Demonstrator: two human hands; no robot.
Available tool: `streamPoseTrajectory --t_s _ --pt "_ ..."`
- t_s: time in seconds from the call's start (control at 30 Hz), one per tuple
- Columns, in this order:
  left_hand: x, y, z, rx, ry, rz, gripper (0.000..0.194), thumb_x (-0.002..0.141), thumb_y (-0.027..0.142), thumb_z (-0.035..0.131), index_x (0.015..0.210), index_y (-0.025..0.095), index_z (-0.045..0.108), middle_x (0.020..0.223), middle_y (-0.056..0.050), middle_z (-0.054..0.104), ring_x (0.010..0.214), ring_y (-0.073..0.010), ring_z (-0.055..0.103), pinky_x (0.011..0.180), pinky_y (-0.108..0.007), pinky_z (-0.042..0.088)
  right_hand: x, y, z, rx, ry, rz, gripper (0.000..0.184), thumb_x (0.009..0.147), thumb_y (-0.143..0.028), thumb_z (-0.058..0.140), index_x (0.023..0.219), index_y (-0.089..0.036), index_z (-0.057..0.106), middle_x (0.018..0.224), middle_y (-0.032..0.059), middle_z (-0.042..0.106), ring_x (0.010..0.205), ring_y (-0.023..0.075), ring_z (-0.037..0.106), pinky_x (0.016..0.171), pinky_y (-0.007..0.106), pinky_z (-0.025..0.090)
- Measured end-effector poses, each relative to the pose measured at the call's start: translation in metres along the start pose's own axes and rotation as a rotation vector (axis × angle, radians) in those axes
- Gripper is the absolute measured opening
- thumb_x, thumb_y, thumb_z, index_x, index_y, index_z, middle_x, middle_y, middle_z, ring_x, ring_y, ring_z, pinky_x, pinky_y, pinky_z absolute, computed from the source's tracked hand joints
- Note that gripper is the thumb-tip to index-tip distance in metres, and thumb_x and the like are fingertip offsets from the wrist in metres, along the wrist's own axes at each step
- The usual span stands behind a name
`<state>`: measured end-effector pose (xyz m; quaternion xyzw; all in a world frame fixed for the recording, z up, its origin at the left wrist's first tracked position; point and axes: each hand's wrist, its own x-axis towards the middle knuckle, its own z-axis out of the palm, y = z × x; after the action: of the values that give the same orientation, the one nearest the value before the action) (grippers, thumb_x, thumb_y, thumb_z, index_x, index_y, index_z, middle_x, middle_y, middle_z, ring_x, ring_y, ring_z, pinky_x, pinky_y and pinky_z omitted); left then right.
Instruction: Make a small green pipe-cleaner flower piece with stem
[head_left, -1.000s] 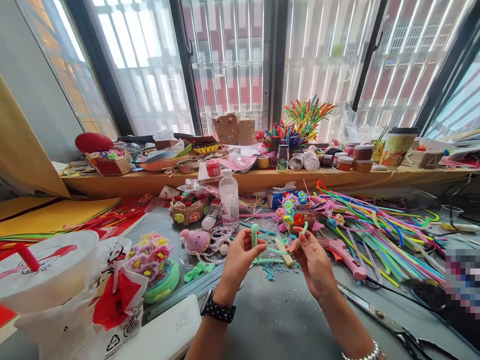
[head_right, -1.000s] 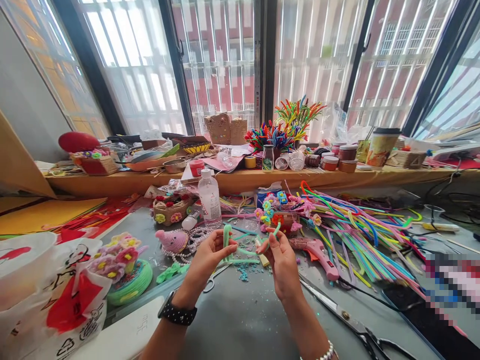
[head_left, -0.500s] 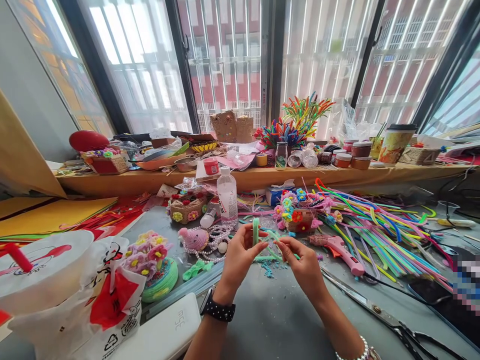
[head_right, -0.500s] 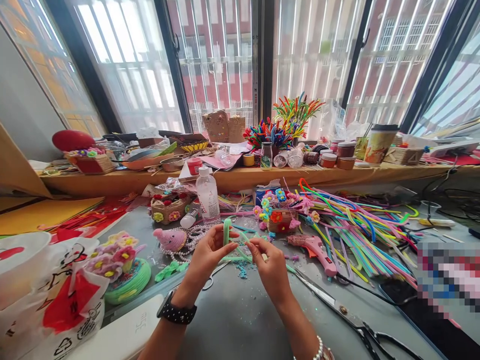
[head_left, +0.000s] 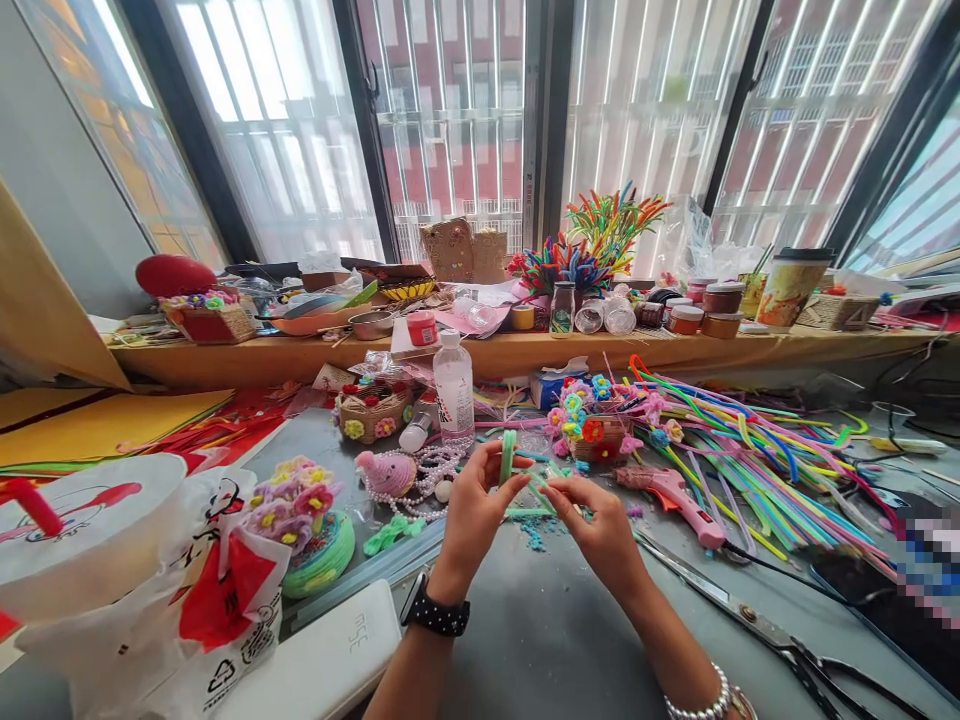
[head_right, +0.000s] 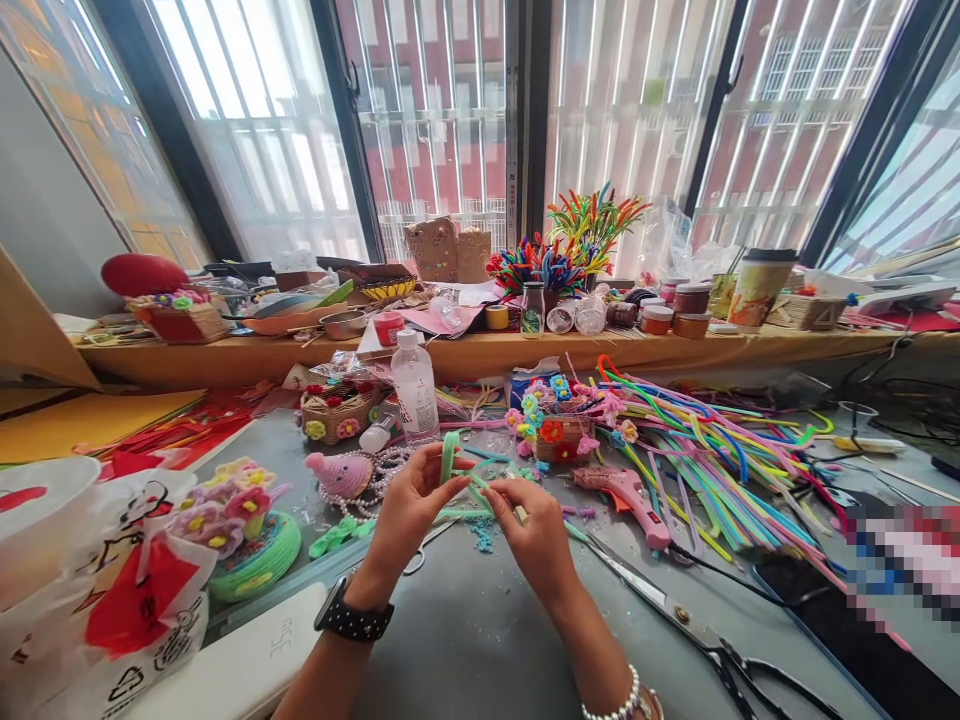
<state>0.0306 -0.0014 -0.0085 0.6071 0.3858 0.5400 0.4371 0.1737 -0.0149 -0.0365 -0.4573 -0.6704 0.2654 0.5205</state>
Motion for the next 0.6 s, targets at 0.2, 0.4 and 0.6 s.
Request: streamPoseTrajectory --t_s 0.2,0.4,0.6 --pt "0.0015 -0.0016 -0.0010 0.042 0.009 -0.014 0.029 0.067 0.026 0.058 0.091 0.016 0.046 0.085 -0.005 0.061 0.083 -0.0172 0.057 0.077 -0.030 0.042 0.0019 0.0021 -0.0005 -0.040 -0.032 -0.053 0.025 0.078 -0.035 0.044 0.080 -0.020 0.064 0.071 0.0032 0.054 0.068 0.0137 0.049 0.063 0.023 0.037" --pt "0.0031 -0.0044 -0.0035 0.071 0.006 -0.046 0.029 0.065 0.026 0.059 0.090 0.015 0.047 0.080 -0.004 0.062 0.078 -0.0173 0.058 0.073 -0.029 0.043 0.0025 0.0048 0.0001 -0.102 -0.072 -0.085 0.022 0.079 -0.031 0.045 0.083 -0.022 0.064 0.071 0.0025 0.052 0.068 0.0128 0.049 0.063 0.022 0.036" --pt "0.0047 -0.0072 -0.0055 0.091 0.075 -0.075 0.029 0.062 0.026 0.061 0.085 0.016 0.047 0.075 -0.003 0.062 0.075 -0.0178 0.058 0.072 -0.030 0.043 0.0019 0.0053 0.0032 -0.143 -0.088 -0.112 0.022 0.077 -0.031 0.047 0.093 -0.020 0.059 0.075 0.0028 0.053 0.067 0.0123 0.048 0.064 0.023 0.039"
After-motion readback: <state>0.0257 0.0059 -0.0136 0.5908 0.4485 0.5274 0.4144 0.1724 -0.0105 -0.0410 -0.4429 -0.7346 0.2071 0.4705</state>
